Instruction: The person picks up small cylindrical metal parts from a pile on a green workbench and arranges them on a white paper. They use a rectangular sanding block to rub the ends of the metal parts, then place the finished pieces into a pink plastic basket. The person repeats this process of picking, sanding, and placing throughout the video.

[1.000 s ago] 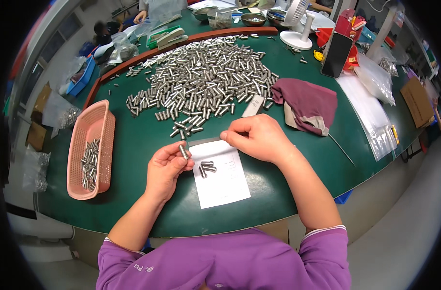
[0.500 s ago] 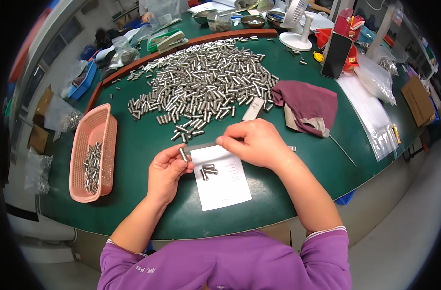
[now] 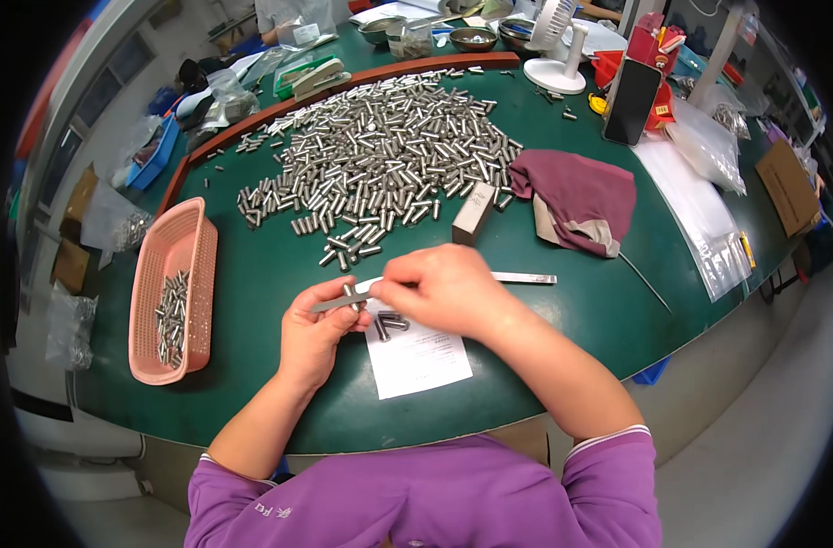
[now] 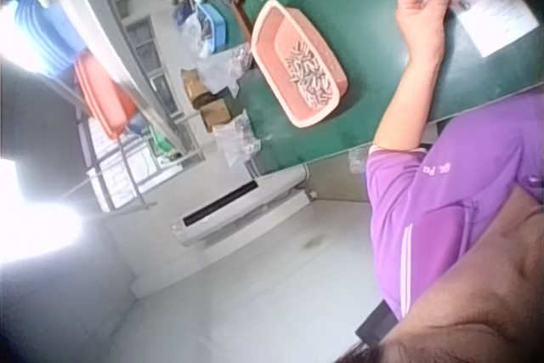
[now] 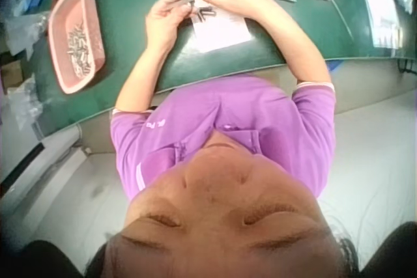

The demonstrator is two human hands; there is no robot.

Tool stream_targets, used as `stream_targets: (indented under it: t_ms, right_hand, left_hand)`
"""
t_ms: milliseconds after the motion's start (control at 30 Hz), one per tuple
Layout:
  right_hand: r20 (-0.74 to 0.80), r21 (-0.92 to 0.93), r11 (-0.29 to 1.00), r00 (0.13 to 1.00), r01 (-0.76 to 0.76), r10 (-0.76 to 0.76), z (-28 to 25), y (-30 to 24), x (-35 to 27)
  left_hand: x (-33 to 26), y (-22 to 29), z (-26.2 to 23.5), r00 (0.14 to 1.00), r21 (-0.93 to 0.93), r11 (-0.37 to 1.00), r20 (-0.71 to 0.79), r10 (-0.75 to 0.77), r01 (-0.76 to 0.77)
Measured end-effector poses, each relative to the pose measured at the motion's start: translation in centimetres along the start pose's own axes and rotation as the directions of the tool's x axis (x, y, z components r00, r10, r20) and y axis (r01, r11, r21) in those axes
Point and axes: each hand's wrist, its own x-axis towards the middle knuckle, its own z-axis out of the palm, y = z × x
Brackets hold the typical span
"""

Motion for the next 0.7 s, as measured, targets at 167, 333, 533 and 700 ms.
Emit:
stream_targets:
  t_ms: [167, 333, 533, 700]
  right_hand:
    - [0.009, -0.09, 0.995, 0.999, 0.045, -0.044, -0.7, 1.0, 0.2]
    - [0.029, -0.084, 0.992, 0.995, -0.09, 0.093, -2.5, 1.0, -0.1]
    - [0.005, -0.06, 0.994, 0.996, 0.09, -0.09, 0.1, -0.2, 0.3]
    - [0.049, -0.104, 0.979, 0.982, -0.177, 0.183, -3.1, 0.7, -0.1]
  left_hand:
    - [-0.2, 0.1, -0.4, 0.999, -0.043, 0.999, 0.028, 0.03, -0.029]
    - [0.1, 0.0, -0.7, 1.0, -0.051, 0.999, 0.018, 0.011, -0.01]
    - [-0.3, -0.1, 0.2, 0.999, -0.021, 0.999, 0.029, -0.025, 0.026]
    - [0.3, 0.0, -1.0, 0.999, -0.101, 0.994, 0.044, -0.031, 0.035]
